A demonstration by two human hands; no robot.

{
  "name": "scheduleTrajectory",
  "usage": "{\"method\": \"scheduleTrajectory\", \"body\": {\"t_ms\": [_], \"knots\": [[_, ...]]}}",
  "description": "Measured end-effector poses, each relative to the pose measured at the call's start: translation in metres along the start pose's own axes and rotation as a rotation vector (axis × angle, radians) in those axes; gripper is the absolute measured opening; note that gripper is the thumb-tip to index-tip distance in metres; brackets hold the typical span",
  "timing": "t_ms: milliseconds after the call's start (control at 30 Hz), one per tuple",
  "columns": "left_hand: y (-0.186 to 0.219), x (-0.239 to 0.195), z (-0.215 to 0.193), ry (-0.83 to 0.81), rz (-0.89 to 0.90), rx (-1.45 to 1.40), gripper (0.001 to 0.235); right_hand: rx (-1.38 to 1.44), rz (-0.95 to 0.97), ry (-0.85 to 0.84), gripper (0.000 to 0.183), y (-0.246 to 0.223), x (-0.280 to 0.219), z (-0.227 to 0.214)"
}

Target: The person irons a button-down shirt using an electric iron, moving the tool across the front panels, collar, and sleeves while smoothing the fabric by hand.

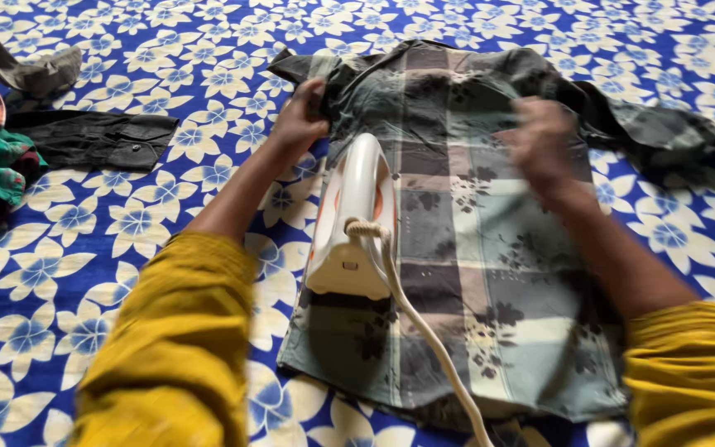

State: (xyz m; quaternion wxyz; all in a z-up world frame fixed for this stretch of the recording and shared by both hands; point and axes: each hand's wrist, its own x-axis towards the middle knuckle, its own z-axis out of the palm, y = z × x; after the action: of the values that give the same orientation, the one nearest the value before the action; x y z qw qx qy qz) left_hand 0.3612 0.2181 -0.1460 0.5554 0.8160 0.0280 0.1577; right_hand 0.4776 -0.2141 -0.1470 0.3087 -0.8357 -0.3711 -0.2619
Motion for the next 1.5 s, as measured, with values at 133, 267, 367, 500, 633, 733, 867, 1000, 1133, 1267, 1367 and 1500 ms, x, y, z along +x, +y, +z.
{"method": "scheduleTrajectory", "body": {"t_ms": [133,267,367,500,633,733,867,1000,1133,1267,1367,1500], "knots": [[0.033,-0.082,-0.02,-0.057,0.225,0.395,0.06,-0.028,-0.215,-0.297,0.07,-0.099,-0.024,0.039],[0.084,-0.17,-0.041,-0.211,0.073,0.684,0.035,-0.266,0.128,-0.559,0.059,-0.058,-0.062,-0.004],[0.117,-0.233,-0.036,-0.338,0.251,0.795,0.023,-0.326,0.276,-0.472,0.078,0.01,-0.104,-0.077],[0.16,-0.305,0.001,-0.631,0.591,0.85,0.008,-0.673,0.368,-0.623,0.068,0.003,-0.151,-0.151],[0.184,-0.346,0.044,-0.842,0.483,0.883,0.024,-0.613,0.628,-0.72,0.069,-0.084,-0.178,-0.201],[0.174,-0.348,0.071,-0.607,0.852,0.761,0.056,-0.566,0.756,-0.851,0.07,-0.139,-0.191,-0.212],[0.158,-0.333,0.105,-0.61,0.861,0.732,0.076,-0.384,0.86,-0.792,0.062,-0.153,-0.202,-0.216],[0.148,-0.321,0.115,-0.606,0.873,0.664,0.076,-0.453,0.945,-0.618,0.048,-0.133,-0.221,-0.231],[0.144,-0.318,0.127,-0.652,0.884,0.686,0.073,-0.605,0.821,-0.82,0.049,-0.122,-0.231,-0.228],[0.138,-0.316,0.14,-0.704,0.908,0.659,0.067,-0.504,0.867,-0.824,0.04,-0.133,-0.227,-0.225],[0.131,-0.315,0.145,-0.711,0.911,0.686,0.065,-0.536,0.771,-0.81,0.041,-0.145,-0.23,-0.223],[0.125,-0.313,0.148,-0.753,0.912,0.699,0.059,-0.476,0.842,-0.861,0.035,-0.133,-0.233,-0.22]]}}
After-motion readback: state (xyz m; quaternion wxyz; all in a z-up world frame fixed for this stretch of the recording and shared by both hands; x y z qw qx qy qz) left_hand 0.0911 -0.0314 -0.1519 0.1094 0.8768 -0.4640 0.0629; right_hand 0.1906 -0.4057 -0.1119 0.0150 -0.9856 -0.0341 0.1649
